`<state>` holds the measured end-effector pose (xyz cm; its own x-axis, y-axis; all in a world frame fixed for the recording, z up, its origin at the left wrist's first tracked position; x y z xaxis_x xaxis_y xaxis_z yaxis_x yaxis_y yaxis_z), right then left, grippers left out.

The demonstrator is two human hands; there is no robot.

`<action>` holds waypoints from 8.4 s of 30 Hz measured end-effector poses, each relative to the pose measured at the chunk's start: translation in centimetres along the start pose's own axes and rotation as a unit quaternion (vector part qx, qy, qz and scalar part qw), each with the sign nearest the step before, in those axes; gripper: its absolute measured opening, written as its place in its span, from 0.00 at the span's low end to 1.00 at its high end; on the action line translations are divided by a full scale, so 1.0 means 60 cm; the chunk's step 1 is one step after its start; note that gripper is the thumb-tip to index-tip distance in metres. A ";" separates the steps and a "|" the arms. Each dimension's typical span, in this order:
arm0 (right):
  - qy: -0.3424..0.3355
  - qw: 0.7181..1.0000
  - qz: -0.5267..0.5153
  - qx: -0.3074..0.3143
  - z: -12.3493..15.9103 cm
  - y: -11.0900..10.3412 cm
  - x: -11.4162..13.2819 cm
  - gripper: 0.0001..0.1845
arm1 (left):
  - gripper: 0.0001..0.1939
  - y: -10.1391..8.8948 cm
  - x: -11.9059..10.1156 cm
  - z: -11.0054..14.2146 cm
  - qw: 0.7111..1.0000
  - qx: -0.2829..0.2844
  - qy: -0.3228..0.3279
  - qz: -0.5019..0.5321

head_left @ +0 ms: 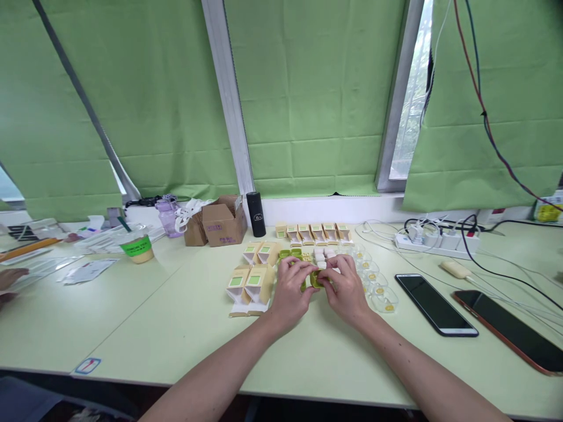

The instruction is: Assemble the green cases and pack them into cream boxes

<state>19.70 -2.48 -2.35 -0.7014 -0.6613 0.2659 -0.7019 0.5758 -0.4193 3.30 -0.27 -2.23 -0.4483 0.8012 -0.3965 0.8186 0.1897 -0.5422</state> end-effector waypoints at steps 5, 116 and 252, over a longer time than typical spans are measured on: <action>-0.006 1.000 -0.001 0.004 0.000 0.000 0.001 0.12 | 0.24 0.001 0.002 0.001 1.000 0.001 -0.001 -0.010; -0.012 0.944 -0.025 0.329 0.024 0.041 0.046 0.07 | 0.23 -0.034 0.047 -0.036 0.877 -0.059 -0.300 0.372; 0.030 0.991 0.133 -0.009 -0.032 -0.055 -0.033 0.18 | 0.18 -0.070 0.259 -0.299 0.949 0.132 -0.216 -0.190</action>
<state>23.18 -2.13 0.14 -0.8675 -0.4558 0.1993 -0.4930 0.7345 -0.4663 -0.67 21.58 7.20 -0.8444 0.3864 -0.3711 0.4760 0.2231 -0.8507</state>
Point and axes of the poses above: each hand's wrist, its own z-axis away from the middle knuckle, its own y-axis out of the palm, x = y × z, the point moved 4 cm from there along -z, towards the middle knuckle
